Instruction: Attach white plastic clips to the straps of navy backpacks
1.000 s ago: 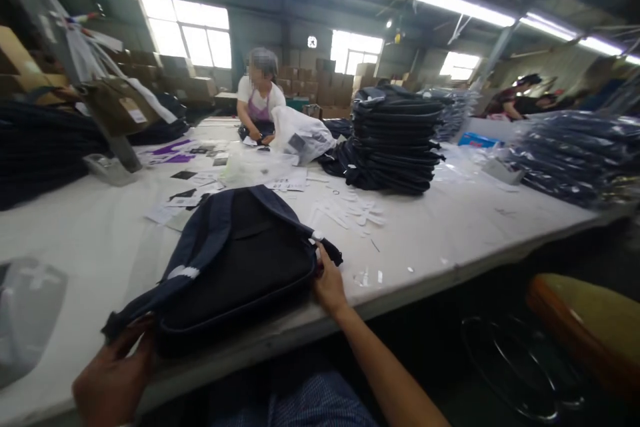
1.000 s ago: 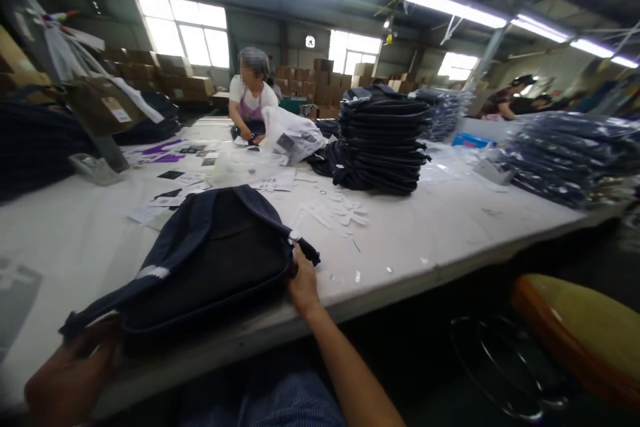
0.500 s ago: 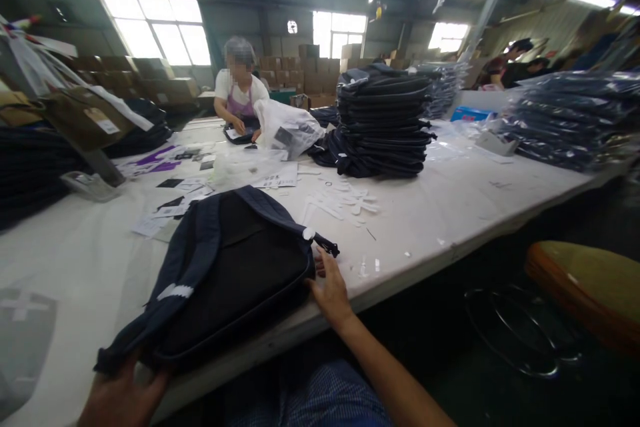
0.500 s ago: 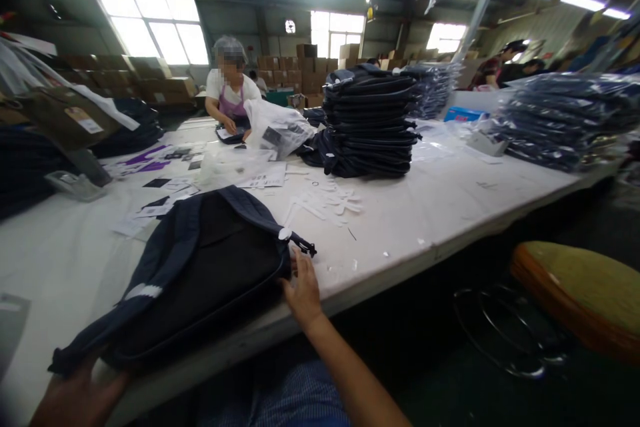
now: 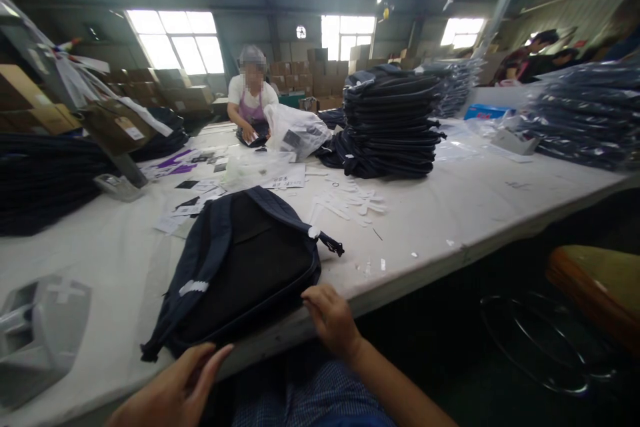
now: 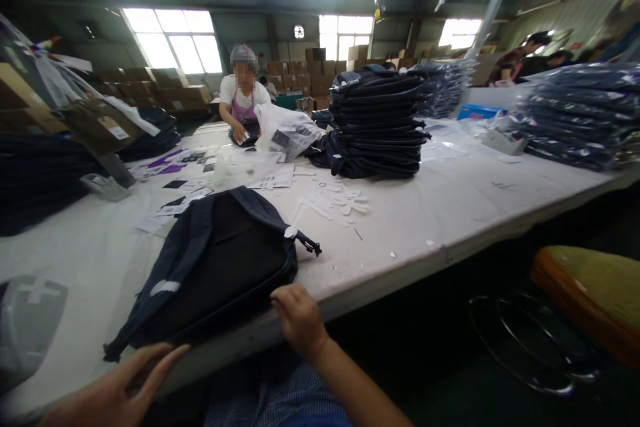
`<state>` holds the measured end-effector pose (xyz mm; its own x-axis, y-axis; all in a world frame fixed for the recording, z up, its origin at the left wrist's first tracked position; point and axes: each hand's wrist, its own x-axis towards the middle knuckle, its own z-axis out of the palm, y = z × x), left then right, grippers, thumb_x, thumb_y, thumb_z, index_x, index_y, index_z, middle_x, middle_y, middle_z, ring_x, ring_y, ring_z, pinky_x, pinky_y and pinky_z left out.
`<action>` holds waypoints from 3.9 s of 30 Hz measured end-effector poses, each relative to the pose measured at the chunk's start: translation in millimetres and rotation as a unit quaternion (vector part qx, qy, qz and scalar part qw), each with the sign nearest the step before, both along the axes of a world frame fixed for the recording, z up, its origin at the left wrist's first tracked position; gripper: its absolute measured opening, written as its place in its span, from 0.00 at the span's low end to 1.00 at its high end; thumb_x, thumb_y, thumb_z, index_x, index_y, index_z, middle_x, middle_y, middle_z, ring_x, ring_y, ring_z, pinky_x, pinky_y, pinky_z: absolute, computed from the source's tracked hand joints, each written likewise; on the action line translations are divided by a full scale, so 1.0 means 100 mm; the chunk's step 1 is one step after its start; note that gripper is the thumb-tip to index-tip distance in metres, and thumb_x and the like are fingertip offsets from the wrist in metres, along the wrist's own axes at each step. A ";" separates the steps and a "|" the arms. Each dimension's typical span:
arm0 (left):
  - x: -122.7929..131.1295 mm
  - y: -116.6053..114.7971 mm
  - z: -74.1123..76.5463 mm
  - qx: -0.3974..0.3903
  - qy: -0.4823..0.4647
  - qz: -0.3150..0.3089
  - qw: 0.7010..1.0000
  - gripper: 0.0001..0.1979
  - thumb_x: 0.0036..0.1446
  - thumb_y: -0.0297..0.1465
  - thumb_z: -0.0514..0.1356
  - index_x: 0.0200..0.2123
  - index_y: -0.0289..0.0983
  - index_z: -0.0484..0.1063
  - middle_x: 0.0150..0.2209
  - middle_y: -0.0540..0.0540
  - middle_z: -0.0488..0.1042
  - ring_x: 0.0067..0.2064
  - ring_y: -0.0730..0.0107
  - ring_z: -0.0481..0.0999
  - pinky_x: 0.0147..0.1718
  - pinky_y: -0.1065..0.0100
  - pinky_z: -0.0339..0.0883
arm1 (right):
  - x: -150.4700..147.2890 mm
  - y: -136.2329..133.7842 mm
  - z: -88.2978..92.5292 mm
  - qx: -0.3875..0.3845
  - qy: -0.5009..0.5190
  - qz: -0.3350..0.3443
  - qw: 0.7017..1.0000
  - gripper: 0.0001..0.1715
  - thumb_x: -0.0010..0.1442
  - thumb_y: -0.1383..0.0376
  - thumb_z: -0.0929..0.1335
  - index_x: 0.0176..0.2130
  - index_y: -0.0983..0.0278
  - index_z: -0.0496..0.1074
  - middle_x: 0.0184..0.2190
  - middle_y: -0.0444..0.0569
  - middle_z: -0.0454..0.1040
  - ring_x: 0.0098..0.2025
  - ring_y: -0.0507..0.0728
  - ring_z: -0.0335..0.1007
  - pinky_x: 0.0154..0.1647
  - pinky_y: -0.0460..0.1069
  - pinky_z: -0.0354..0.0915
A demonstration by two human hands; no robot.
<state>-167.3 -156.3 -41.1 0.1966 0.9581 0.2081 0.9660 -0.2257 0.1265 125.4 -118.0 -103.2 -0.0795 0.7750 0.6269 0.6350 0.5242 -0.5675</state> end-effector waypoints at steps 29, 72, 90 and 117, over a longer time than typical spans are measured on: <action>0.60 0.92 0.49 -0.098 0.036 -0.056 0.993 0.20 0.60 0.39 0.48 0.51 0.44 0.70 0.43 0.45 0.79 0.40 0.59 0.79 0.36 0.64 0.68 | 0.28 0.22 0.08 0.009 -0.124 -0.077 0.989 0.24 0.62 0.63 0.65 0.57 0.62 0.64 0.54 0.53 0.71 0.59 0.61 0.62 0.63 0.63 0.53; 1.97 1.12 0.25 0.084 0.153 -0.074 0.982 0.22 0.61 0.45 0.46 0.27 0.38 0.70 0.26 0.43 0.77 0.28 0.55 0.77 0.21 0.67 0.51 | 0.07 0.57 -0.13 -0.104 0.388 -0.146 0.904 0.08 0.57 0.63 0.67 0.37 0.62 0.73 0.33 0.45 0.72 0.31 0.53 0.69 0.34 0.47 0.68; 1.68 1.00 -0.18 0.088 0.065 -0.228 0.967 0.29 0.58 0.27 0.50 0.64 0.39 0.52 0.62 0.41 0.62 0.61 0.59 0.63 0.57 0.56 0.58 | 0.21 0.47 -0.09 -0.130 0.302 -0.162 0.930 0.10 0.60 0.62 0.63 0.29 0.62 0.69 0.27 0.45 0.71 0.30 0.53 0.69 0.32 0.47 0.65; 1.49 1.04 0.28 -0.067 -0.042 -0.127 0.989 0.19 0.62 0.37 0.50 0.56 0.48 0.65 0.47 0.48 0.78 0.42 0.61 0.79 0.37 0.67 0.68 | 0.40 0.10 0.05 -0.130 -0.021 0.062 0.989 0.24 0.62 0.68 0.63 0.54 0.46 0.68 0.54 0.36 0.70 0.50 0.53 0.72 0.50 0.46 0.68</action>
<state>-18.3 -52.0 -13.0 0.4209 0.9005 0.1091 0.8654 -0.4347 0.2492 165.1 -108.2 -98.0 -0.2049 0.8924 0.4021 0.6012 0.4389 -0.6677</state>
